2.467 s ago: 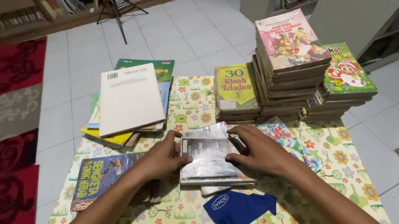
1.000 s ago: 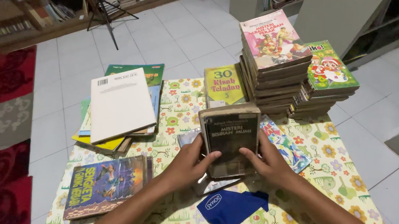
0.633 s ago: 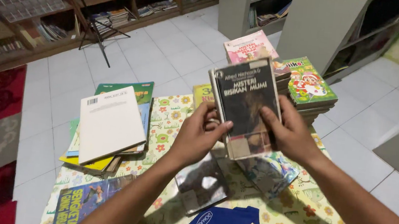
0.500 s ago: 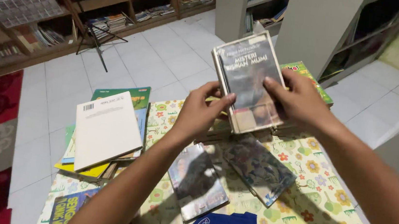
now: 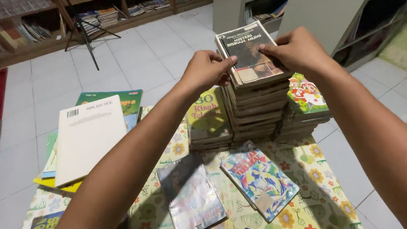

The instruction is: The person sorts and stacks books and comics on a table by picking them up with both hands and placing them into organized piles, then aligning the stacks by hand.

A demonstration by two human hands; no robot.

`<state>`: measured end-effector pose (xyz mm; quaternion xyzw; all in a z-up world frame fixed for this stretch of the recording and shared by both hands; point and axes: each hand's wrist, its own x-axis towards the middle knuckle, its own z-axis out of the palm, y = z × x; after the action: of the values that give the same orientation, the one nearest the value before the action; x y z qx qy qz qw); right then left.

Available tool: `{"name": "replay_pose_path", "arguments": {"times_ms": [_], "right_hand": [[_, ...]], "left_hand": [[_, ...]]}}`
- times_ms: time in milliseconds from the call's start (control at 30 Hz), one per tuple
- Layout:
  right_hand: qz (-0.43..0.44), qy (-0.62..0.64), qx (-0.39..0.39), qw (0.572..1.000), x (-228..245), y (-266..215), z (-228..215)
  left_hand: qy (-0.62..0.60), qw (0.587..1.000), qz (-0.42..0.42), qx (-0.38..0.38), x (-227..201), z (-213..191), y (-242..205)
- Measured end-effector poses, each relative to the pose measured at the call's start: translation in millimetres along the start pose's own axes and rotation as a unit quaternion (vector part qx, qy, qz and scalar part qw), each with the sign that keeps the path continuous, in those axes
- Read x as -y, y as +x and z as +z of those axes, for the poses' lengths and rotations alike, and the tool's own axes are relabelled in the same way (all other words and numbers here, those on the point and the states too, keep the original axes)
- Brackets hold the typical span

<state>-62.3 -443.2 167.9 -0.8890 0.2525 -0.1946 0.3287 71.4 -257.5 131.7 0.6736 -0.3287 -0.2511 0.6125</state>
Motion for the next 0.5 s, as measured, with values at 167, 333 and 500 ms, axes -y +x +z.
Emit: {"name": "replay_pose_path", "arguments": {"times_ms": [167, 333, 500], "right_hand": [[-0.006, -0.066, -0.012, 0.998, -1.3, -3.0, 6.0], [-0.015, -0.093, -0.009, 0.996, 2.8, -10.9, 7.8], [-0.02, -0.094, -0.007, 0.995, 2.5, -9.5, 7.3]], "left_hand": [[0.056, 0.998, 0.001, -0.021, 8.3, 1.3, 1.5], [0.141, 0.99, 0.014, -0.024, 13.9, -1.0, -1.1], [0.139, 0.99, 0.026, -0.029, 13.3, -0.2, -5.1]]}}
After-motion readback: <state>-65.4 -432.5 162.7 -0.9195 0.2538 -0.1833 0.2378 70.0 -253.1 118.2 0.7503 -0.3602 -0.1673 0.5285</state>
